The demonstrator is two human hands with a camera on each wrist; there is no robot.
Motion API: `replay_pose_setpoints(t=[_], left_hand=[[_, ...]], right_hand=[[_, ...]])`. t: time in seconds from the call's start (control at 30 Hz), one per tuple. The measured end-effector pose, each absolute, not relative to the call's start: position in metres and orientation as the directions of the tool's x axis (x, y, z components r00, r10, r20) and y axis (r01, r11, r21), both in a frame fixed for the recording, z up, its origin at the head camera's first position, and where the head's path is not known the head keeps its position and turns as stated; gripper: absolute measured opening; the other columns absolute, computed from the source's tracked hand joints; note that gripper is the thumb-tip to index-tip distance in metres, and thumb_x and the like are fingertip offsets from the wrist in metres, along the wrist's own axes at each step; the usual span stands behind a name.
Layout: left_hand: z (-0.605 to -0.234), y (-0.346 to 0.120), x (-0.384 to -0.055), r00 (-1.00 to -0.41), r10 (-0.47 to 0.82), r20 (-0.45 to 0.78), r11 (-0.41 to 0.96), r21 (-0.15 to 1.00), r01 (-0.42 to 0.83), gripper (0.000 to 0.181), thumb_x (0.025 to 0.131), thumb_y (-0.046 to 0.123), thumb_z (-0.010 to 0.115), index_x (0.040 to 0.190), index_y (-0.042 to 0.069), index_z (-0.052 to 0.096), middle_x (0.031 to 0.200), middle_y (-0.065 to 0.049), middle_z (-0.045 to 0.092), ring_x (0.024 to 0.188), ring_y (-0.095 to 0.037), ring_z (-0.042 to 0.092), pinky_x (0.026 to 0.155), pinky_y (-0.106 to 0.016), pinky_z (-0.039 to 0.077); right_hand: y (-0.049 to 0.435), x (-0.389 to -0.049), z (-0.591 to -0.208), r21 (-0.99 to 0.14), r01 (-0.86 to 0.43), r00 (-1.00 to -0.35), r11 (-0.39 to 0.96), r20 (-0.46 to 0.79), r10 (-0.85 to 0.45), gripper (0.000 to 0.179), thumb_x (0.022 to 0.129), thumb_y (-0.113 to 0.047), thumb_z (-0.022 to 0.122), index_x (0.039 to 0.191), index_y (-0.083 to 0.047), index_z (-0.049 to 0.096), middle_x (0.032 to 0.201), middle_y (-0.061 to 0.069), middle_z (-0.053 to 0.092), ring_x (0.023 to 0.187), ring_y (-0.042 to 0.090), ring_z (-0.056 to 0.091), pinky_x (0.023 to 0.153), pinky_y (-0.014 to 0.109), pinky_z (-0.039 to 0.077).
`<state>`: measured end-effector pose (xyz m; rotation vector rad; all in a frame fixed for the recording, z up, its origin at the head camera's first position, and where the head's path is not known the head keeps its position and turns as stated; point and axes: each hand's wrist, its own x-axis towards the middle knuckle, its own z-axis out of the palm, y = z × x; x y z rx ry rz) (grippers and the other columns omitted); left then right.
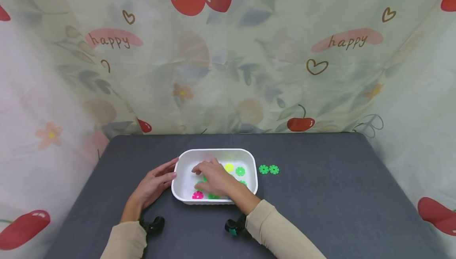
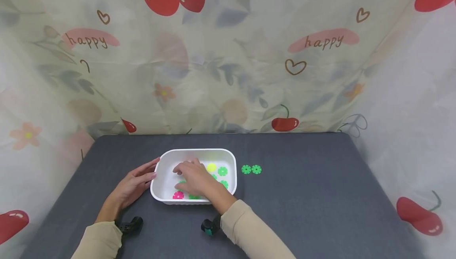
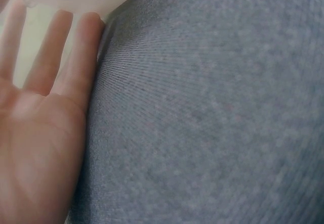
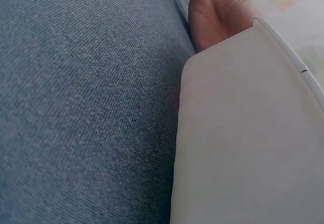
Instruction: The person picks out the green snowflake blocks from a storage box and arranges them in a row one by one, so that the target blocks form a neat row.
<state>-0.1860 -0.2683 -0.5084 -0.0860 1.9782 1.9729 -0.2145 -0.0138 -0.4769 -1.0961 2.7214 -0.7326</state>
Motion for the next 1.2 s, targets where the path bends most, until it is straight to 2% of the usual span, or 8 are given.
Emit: replay_pose_setpoints(t=[0.53, 0.97, 1.2], left_hand=[[-0.5071, -0.2688, -0.1872, -0.939, 0.190, -0.287, 0.038, 0.958, -0.285, 0.067, 0.100, 0.023, 0.066, 0.160, 0.021, 0.036, 0.166, -0.009, 0.035, 0.132, -0.005, 0.053, 0.107, -0.022, 0.050], [-0.5107, -0.2686, -0.1833, -0.939, 0.186, -0.290, 0.041, 0.957, -0.288, 0.068, 0.099, 0.021, 0.067, 0.160, 0.019, 0.036, 0.165, -0.010, 0.035, 0.133, -0.005, 0.052, 0.108, -0.022, 0.050], [-0.5080, -0.2693, -0.1847, -0.938, 0.193, -0.288, 0.048, 0.958, -0.284, 0.070, 0.099, 0.023, 0.067, 0.161, 0.019, 0.033, 0.166, -0.012, 0.032, 0.132, -0.003, 0.052, 0.105, -0.019, 0.050]], right_hand=[[-0.0116, -0.2172, -0.4810, -0.524, -0.579, -0.733, 0.625, -0.001, -0.680, 0.039, 0.089, -0.025, 0.079, 0.126, -0.020, 0.069, 0.115, -0.005, 0.070, 0.108, 0.014, 0.051, 0.099, 0.031, 0.044], [-0.0138, -0.2148, -0.4862, -0.468, -0.622, -0.708, 0.628, -0.006, -0.706, 0.032, 0.090, -0.021, 0.076, 0.121, -0.022, 0.072, 0.117, -0.007, 0.069, 0.105, 0.013, 0.049, 0.094, 0.028, 0.044], [-0.0155, -0.2156, -0.4855, -0.432, -0.640, -0.703, 0.636, -0.004, -0.711, 0.029, 0.090, -0.021, 0.076, 0.119, -0.024, 0.074, 0.110, -0.006, 0.068, 0.103, 0.012, 0.048, 0.092, 0.027, 0.043]])
